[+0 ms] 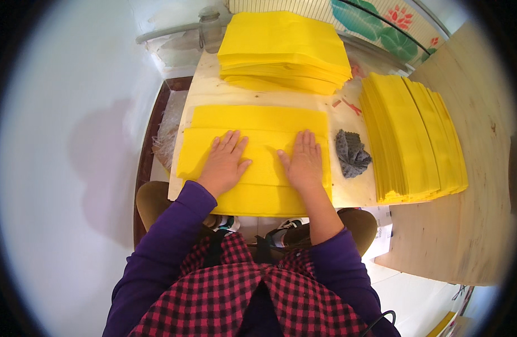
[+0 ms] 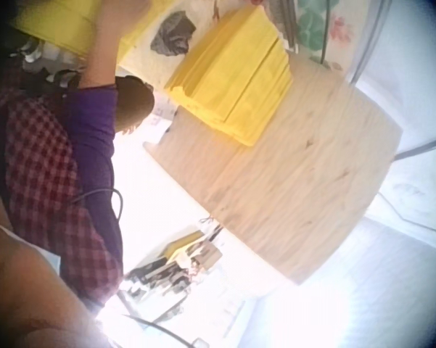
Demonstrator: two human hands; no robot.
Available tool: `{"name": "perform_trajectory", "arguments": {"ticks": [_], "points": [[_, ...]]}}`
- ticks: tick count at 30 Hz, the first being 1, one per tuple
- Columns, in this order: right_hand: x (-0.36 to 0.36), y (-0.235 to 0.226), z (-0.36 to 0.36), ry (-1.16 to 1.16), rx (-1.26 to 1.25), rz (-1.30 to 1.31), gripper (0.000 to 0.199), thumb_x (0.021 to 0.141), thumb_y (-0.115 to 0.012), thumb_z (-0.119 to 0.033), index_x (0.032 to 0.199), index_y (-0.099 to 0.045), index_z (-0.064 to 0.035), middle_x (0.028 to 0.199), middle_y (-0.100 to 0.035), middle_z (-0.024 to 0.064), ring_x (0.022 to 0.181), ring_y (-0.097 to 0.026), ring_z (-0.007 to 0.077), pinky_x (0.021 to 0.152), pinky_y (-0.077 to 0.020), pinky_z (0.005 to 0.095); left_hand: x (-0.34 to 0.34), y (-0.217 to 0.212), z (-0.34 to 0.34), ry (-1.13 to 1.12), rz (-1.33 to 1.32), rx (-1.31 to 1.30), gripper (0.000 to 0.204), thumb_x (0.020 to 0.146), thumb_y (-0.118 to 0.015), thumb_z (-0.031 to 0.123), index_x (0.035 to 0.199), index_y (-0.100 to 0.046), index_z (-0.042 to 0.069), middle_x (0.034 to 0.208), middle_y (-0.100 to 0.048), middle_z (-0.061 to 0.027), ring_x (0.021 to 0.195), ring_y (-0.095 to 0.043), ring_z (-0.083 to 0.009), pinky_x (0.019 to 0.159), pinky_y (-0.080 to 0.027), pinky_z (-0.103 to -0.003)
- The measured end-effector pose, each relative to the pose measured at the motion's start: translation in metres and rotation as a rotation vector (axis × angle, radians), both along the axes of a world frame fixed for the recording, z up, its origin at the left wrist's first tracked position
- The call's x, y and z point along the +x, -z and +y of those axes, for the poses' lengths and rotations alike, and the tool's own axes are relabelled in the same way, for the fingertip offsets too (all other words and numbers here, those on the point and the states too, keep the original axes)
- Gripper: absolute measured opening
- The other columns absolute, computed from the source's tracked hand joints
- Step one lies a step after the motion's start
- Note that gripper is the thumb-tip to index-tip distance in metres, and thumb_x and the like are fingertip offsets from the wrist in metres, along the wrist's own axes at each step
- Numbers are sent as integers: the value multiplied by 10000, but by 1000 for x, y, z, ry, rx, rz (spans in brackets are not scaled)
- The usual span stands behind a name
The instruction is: The person folds large yellow sheets by hand on a table, pressing the creases and stacking the finished pieces. The person repeats the folding process on multiple sheets and places the folded items into a growing stack.
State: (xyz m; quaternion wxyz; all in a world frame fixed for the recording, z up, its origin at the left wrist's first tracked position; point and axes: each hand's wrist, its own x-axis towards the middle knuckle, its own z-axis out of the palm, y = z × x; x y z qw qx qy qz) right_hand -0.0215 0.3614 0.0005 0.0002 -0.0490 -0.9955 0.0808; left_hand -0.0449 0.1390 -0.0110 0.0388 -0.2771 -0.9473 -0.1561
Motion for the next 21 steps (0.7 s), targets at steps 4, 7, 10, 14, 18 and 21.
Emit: {"name": "perform_trajectory", "arguments": {"ticks": [4,7,10,14,18,21], "points": [[6,2,19,64,27,-2,824,950,-370,-562,1476,-209,51,1560,-175,210,1464,-124,291,1181,-87,451,1,-4,-1,19,-2,34,539,957,-484,349,1383,-432,22,1459,-382,-213,1394,-301,-329,1146,-193,-486],[7,5,18,61,3,50,797,957,-390,-523,1464,-221,67,1546,-203,228,1455,-151,324,1167,-114,491,-5,-15,-3,15,-64,114,517,966,-472,340,1367,-451,16,1448,-394,-219,1378,-327,-341,1137,-218,-492],[7,8,17,58,46,55,792,955,-395,-520,1461,-230,67,1542,-212,232,1452,-160,327,1165,-116,499,-7,-23,13,13,-114,171,504,973,-468,331,1364,-458,14,1450,-396,-213,1375,-329,-345,1134,-226,-492],[6,8,17,72,61,23,821,948,-377,-555,1475,-209,51,1561,-181,203,1467,-120,289,1176,-84,474,-2,-22,71,86,-46,78,545,986,-431,366,1401,-414,14,1487,-351,-193,1410,-271,-326,1154,-178,-481],[6,10,18,69,76,27,805,956,-371,-540,1475,-204,52,1560,-176,213,1467,-117,298,1175,-85,477,3,-13,87,33,-120,31,642,988,-346,447,1460,-311,14,1545,-261,-159,1451,-185,-279,1172,-108,-461],[7,12,20,66,82,24,803,959,-369,-536,1476,-198,54,1557,-175,223,1466,-117,306,1175,-85,478,-2,-6,66,-66,-124,-62,690,976,-355,477,1479,-264,13,1565,-216,-150,1462,-158,-262,1177,-89,-457]]}}
